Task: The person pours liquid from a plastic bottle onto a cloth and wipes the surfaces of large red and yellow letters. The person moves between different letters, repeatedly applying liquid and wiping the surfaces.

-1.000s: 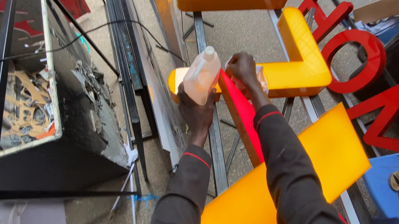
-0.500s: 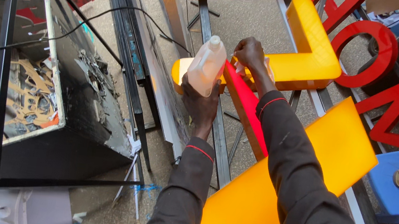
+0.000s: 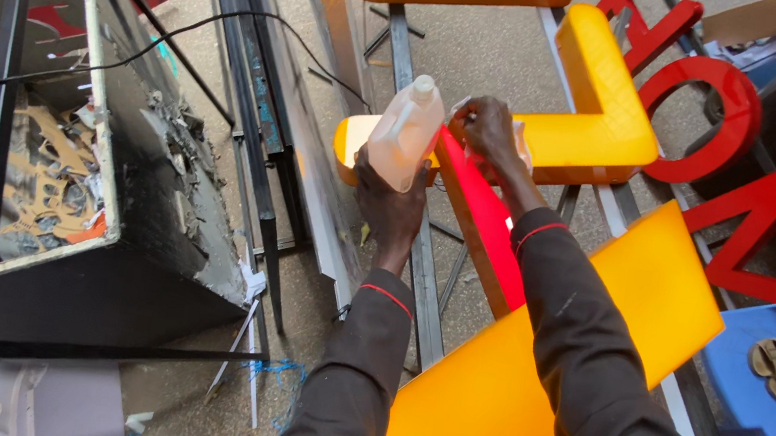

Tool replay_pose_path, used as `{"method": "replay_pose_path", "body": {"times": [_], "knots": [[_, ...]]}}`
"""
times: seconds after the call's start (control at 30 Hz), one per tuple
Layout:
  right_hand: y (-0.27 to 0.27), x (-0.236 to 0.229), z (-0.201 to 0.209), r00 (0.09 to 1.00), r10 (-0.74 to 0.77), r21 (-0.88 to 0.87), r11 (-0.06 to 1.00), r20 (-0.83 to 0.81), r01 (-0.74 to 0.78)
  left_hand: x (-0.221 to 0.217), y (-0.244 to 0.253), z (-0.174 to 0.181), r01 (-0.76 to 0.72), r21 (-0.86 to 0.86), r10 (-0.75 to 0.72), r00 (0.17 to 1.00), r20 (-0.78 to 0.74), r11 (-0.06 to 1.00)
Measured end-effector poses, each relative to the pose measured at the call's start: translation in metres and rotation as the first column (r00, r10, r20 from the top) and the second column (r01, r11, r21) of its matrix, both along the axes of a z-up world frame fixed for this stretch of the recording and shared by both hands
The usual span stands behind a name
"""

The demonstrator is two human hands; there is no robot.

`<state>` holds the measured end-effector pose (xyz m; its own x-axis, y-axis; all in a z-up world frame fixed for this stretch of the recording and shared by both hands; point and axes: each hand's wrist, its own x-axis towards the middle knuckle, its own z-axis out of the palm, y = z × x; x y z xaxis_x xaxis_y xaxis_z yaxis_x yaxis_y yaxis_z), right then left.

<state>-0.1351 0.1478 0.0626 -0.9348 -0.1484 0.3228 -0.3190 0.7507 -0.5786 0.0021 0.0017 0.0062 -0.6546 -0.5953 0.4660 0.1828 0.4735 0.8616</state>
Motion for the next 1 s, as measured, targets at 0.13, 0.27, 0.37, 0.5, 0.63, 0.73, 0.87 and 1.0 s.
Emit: {"method": "replay_pose_path", "body": {"times": [0.13,0.27,0.37,0.5,0.63,0.73,0.87,1.0], "knots": [[-0.009,-0.005,0.001,0.998,0.017,0.057,0.998,-0.068,-0.013,0.007,-0.001,0.010,-0.003,0.007,0.004,1.000,-0.018,1.000],[-0.003,-0.008,-0.006,0.997,-0.062,0.085,0.995,0.038,0.059,0.000,0.002,0.000,-0.026,-0.038,0.024,0.998,-0.054,0.999],[-0.002,-0.015,-0.008,0.988,-0.087,0.113,0.991,0.126,0.072,-0.007,0.001,-0.008,-0.051,-0.064,0.047,0.997,-0.054,0.997],[-0.004,-0.019,-0.003,0.980,-0.158,0.164,0.977,0.120,0.137,-0.003,0.001,0.000,-0.032,-0.049,0.026,0.992,-0.125,0.998],[-0.007,-0.014,0.000,0.987,-0.145,0.072,0.987,0.073,0.140,0.006,0.000,0.006,-0.004,0.007,0.005,0.997,-0.079,1.000],[-0.004,-0.004,-0.004,0.986,-0.162,0.047,0.986,0.046,0.160,0.007,0.000,0.003,-0.014,0.010,0.014,1.000,-0.009,1.000],[0.000,-0.002,-0.007,0.980,-0.148,0.032,0.989,0.133,0.145,0.005,0.000,-0.003,0.026,0.119,-0.036,0.995,0.089,0.993],[-0.010,-0.020,-0.009,0.972,-0.176,0.055,0.984,0.153,0.170,-0.005,-0.003,-0.006,-0.053,0.055,0.055,0.998,-0.033,0.997]]}}
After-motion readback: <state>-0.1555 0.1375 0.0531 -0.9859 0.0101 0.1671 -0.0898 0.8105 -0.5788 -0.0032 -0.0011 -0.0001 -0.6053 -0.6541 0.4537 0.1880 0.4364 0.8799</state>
